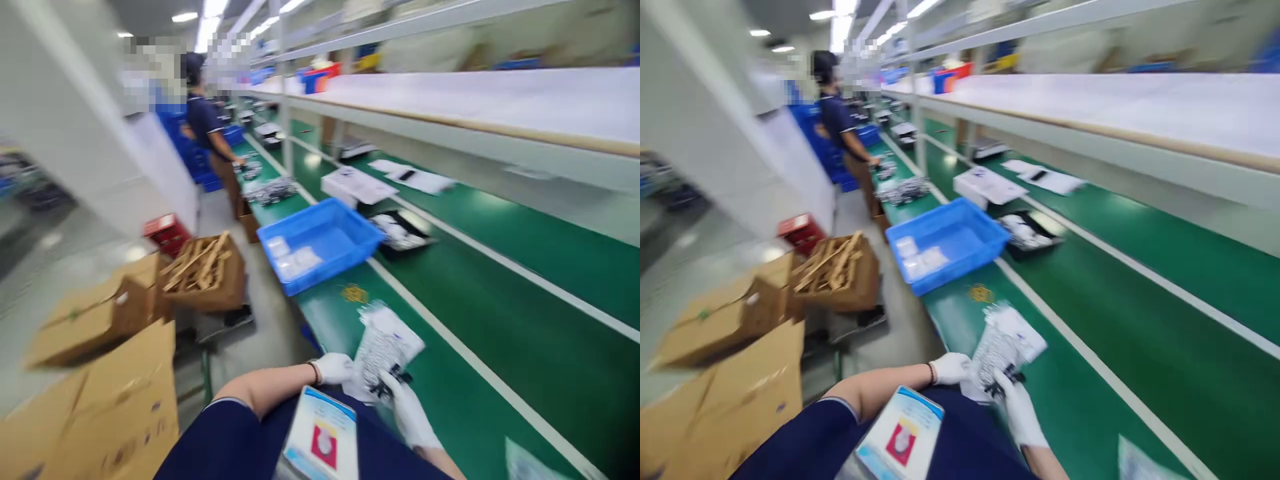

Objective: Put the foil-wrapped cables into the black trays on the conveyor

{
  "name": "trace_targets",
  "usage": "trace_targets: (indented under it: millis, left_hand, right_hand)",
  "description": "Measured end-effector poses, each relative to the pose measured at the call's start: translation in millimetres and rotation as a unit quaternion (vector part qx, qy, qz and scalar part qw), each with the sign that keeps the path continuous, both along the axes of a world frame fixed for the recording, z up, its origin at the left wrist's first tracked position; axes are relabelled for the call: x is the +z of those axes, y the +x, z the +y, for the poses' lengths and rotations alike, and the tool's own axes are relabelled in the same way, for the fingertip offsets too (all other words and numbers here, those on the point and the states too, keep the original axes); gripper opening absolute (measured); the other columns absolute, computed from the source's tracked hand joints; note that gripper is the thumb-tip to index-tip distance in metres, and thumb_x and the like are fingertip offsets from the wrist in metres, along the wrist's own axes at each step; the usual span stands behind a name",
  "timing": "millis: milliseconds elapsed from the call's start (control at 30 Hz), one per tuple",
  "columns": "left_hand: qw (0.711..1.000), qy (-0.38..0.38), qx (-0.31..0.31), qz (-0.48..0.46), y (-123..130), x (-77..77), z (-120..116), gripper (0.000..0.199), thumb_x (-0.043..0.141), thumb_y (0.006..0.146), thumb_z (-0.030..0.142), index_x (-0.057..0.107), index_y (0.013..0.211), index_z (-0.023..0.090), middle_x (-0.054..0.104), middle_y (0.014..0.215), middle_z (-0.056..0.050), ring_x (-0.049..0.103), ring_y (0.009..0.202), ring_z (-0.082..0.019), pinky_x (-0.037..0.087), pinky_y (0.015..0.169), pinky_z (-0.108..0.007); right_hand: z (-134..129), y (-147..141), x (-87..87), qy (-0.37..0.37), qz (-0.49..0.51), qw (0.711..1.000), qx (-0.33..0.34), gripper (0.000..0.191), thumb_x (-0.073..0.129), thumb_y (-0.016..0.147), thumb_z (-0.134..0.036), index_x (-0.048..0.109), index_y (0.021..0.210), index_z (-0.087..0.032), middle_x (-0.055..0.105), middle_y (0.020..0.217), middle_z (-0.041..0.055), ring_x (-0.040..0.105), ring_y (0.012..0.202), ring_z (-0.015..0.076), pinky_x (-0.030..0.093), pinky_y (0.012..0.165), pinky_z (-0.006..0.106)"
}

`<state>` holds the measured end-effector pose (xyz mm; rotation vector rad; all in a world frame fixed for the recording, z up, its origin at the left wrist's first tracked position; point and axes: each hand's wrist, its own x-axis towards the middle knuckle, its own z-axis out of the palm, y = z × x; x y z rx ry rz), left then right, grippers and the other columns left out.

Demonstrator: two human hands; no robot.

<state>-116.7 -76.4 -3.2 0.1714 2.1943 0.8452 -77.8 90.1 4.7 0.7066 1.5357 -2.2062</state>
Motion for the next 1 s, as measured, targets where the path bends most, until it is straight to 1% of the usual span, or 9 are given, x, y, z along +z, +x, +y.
trace_targets:
  millis: [100, 200, 367, 467, 533, 633, 800, 900, 1000]
  left_hand:
    - [0.988, -0.021, -0.148, 0.025, -22.0, -4.8, 19.8, 0.020, 0.061, 0.092, 0.033, 0.064, 0.095, 0.013, 0.066, 0.096, -0.006, 0.062, 0.090, -0.020, 0.050, 0.085, -0.038]
    - [0.967, -0.023, -0.250, 0.052, -43.3, -1.5, 43.8, 0.016, 0.061, 0.087, 0.024, 0.066, 0.098, 0.014, 0.067, 0.099, -0.006, 0.061, 0.090, -0.019, 0.048, 0.082, -0.032]
    - [0.933, -0.020, -0.348, 0.090, -92.0, 18.1, 80.6, 0.021, 0.057, 0.087, 0.016, 0.066, 0.105, 0.013, 0.068, 0.100, -0.006, 0.063, 0.092, -0.019, 0.050, 0.081, -0.031]
    - [0.914, -0.031, -0.385, 0.124, -142.5, 36.4, 103.3, 0.024, 0.058, 0.091, 0.017, 0.063, 0.114, 0.013, 0.066, 0.111, -0.008, 0.062, 0.101, -0.019, 0.050, 0.090, -0.036]
    - [0.899, -0.048, -0.409, 0.153, -184.8, 53.1, 124.1, 0.019, 0.059, 0.093, 0.022, 0.065, 0.109, 0.012, 0.066, 0.109, -0.008, 0.063, 0.100, -0.020, 0.051, 0.091, -0.038]
    - [0.874, -0.081, -0.426, 0.219, -257.6, 85.1, 165.5, 0.023, 0.061, 0.095, 0.032, 0.066, 0.105, 0.013, 0.066, 0.108, -0.008, 0.062, 0.101, -0.021, 0.050, 0.093, -0.041]
    - [0.840, -0.163, -0.395, 0.333, -381.6, 133.3, 240.4, 0.030, 0.058, 0.096, 0.039, 0.064, 0.110, 0.013, 0.063, 0.116, -0.010, 0.058, 0.111, -0.025, 0.045, 0.100, -0.048]
    - [0.831, -0.210, -0.360, 0.369, -434.8, 136.4, 270.5, 0.032, 0.060, 0.095, 0.040, 0.064, 0.111, 0.013, 0.062, 0.118, -0.011, 0.056, 0.115, -0.026, 0.043, 0.103, -0.051]
    - [0.833, -0.236, -0.332, 0.375, -463.0, 115.8, 285.9, 0.032, 0.061, 0.094, 0.039, 0.063, 0.111, 0.011, 0.061, 0.118, -0.012, 0.056, 0.116, -0.026, 0.043, 0.103, -0.051]
  right_hand:
    - [21.1, 24.5, 2.7, -0.054, 0.001, 0.990, -0.128, 0.058, 0.083, 0.060, -0.044, 0.069, 0.110, -0.017, 0.071, 0.115, 0.0102, 0.065, 0.113, 0.0331, 0.057, 0.092, 0.039]
    - [32.4, 40.8, -1.1, -0.062, 0.016, 0.973, -0.223, 0.060, 0.083, 0.062, -0.043, 0.067, 0.113, -0.016, 0.070, 0.118, 0.0104, 0.064, 0.115, 0.0316, 0.054, 0.099, 0.040]
    - [50.1, 73.5, -15.0, -0.040, 0.010, 0.933, -0.358, 0.053, 0.082, 0.062, -0.044, 0.069, 0.108, -0.019, 0.070, 0.119, 0.0068, 0.061, 0.120, 0.0301, 0.047, 0.108, 0.040]
    - [56.0, 90.2, -20.2, -0.036, -0.012, 0.908, -0.417, 0.050, 0.083, 0.060, -0.044, 0.069, 0.102, -0.020, 0.070, 0.119, 0.0060, 0.056, 0.126, 0.0310, 0.042, 0.112, 0.040]
    - [58.4, 98.2, -20.8, -0.044, -0.039, 0.894, -0.443, 0.046, 0.083, 0.057, -0.043, 0.071, 0.095, -0.020, 0.072, 0.115, 0.0072, 0.054, 0.128, 0.0324, 0.041, 0.113, 0.041]
    - [63.0, 104.5, -17.4, -0.030, -0.078, 0.882, -0.463, 0.036, 0.082, 0.055, -0.042, 0.072, 0.081, -0.019, 0.073, 0.108, 0.0098, 0.053, 0.129, 0.0352, 0.039, 0.114, 0.043]
    - [77.1, 93.1, -5.8, -0.026, -0.146, 0.893, -0.426, 0.037, 0.083, 0.048, -0.037, 0.074, 0.077, -0.016, 0.074, 0.101, 0.0141, 0.052, 0.127, 0.0407, 0.039, 0.113, 0.046]
    - [88.5, 72.9, -0.3, -0.028, -0.133, 0.894, -0.426, 0.038, 0.082, 0.049, -0.042, 0.074, 0.077, -0.018, 0.075, 0.099, 0.0113, 0.057, 0.123, 0.0399, 0.045, 0.108, 0.045]
    - [106.7, 50.7, 0.9, -0.019, -0.125, 0.905, -0.406, 0.037, 0.083, 0.048, -0.043, 0.073, 0.074, -0.018, 0.075, 0.098, 0.0108, 0.052, 0.129, 0.0394, 0.040, 0.113, 0.044]
